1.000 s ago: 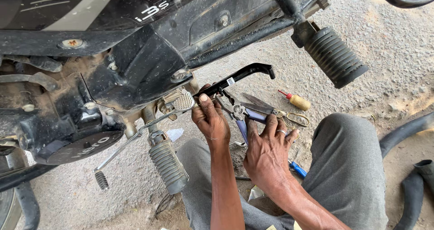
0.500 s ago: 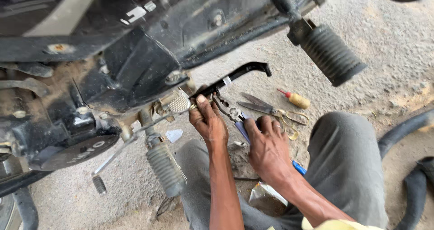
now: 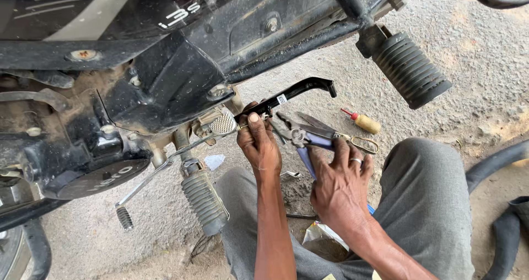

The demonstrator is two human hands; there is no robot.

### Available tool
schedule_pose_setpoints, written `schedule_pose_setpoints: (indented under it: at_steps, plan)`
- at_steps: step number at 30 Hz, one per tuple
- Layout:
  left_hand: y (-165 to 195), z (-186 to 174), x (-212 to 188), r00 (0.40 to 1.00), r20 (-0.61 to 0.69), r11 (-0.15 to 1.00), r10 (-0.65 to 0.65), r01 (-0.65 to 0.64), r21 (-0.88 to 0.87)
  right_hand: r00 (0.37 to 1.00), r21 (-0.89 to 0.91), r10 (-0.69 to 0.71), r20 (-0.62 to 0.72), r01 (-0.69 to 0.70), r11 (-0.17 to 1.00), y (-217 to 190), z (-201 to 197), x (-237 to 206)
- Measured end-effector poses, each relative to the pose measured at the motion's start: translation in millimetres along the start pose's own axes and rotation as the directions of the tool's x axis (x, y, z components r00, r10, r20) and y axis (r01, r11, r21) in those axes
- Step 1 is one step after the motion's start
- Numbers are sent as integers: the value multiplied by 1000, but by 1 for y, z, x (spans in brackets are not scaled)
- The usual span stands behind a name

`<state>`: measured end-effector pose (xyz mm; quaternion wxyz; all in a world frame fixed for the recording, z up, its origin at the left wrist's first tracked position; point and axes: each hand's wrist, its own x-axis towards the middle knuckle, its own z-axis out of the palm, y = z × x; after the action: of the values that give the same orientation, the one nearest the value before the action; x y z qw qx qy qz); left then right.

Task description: The person is repairing a motorcycle's foot pedal mechanism. They use a screwdriver to adjust a screw and pliers to manipulate a small metal clip or spring on the pedal assembly.

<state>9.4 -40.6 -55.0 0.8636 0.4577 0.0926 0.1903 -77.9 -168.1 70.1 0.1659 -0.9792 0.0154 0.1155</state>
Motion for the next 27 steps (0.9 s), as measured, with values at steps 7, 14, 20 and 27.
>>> schedule_pose_setpoints:
  at_steps: [7,14,20,27]
  plan:
    - [6,7,2,994,96,997,45,-38,-72,999,44,35,-7,-35,998,-15,-11,-2]
    - [17,16,0,991,135,998,8,0,-58,1000,51,15,-5,-15,999,-22,-20,3]
    - [19,20,1,989,149,1000,7,-2,-30,977,49,53,204,-64,997,-24,-34,8]
    - [22,22,2,992,118,999,-33,29,35,946,-63,113,303,-99,993,-41,-32,10]
